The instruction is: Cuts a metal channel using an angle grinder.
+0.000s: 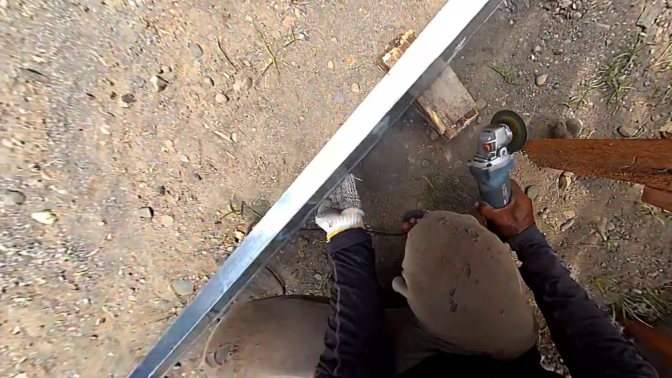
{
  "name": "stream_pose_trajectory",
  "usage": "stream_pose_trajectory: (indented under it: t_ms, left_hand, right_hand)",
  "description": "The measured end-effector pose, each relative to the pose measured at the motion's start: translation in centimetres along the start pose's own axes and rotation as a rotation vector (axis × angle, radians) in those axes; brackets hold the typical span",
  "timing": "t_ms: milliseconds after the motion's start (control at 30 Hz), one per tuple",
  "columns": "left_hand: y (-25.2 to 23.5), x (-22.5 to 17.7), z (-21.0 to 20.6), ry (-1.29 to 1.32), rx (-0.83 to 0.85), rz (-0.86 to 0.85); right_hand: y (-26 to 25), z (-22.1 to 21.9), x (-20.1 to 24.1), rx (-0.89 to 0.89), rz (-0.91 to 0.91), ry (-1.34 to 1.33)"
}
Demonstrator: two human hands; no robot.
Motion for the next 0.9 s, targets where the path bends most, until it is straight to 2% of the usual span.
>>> stream_pose_trajectory:
  t_ms: [100,167,200,233,267,300,367,400,433,500,600,767,900]
  left_hand:
    - [-0.1,0.9,0.6,0.398,0.105,-0.015]
    - [-0.5,0.5,1.4,0.863,0.348,0.124]
    - [-0.8,0.2,2.2,0.923,0.466,0.176]
    - [-0.7,-0.6,3.5,0.848,0.545,0.159]
    - [-0.5,-1.8,5.1,0.685,0.561,0.034]
    - [-0.2,-3.2,6.9,0.488,0.521,-0.178]
    - [0.3,-6.0,10.0,0.096,0.297,-0.611]
    - [0.2,-7.6,10.8,-0.063,0.178,-0.780]
    - [-0.3,-9.4,11.1,-0.207,0.128,-0.876]
    - [-2.1,-12.5,9.9,-0.474,0.192,-0.866]
    - [-4.8,-12.4,6.4,-0.712,0.324,-0.794]
    - [-5.2,-11.2,4.7,-0.830,0.310,-0.670]
    - [-5.1,-11.4,4.8,-0.888,0.288,-0.634]
  right_hand:
    - [-0.1,-0.4,0.7,-0.015,0.046,-0.022]
    - [-0.3,-0.8,1.2,-0.022,0.066,-0.029]
    - [-0.4,-1.0,1.4,-0.022,0.070,-0.031]
    - [-0.4,-1.1,1.7,-0.020,0.070,-0.033]
    - [-0.6,-1.3,1.9,-0.014,0.069,-0.034]
    - [-0.7,-1.4,2.1,-0.005,0.066,-0.038]
    - [-0.8,-1.8,1.9,0.015,0.056,-0.036]
    - [-0.8,-2.0,1.9,0.020,0.056,-0.028]
    - [-0.9,-2.1,2.1,0.026,0.060,-0.021]
    - [-0.9,-2.2,2.7,0.019,0.083,0.006]
    - [-0.6,-1.6,4.1,0.006,0.129,0.054]
    - [-1.1,-2.0,6.0,-0.016,0.222,0.079]
    - [-2.2,-2.1,10.7,0.034,0.246,0.157]
Point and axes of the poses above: each hand's wrist, its own y-axis away from the middle knuckle, its own z-axis out of the back of the hand, x = y × z, the point moved 2 cm from there along -y, towards the middle knuckle, and after that the axes turned 2 degrees about y, right-handed, at the moved point
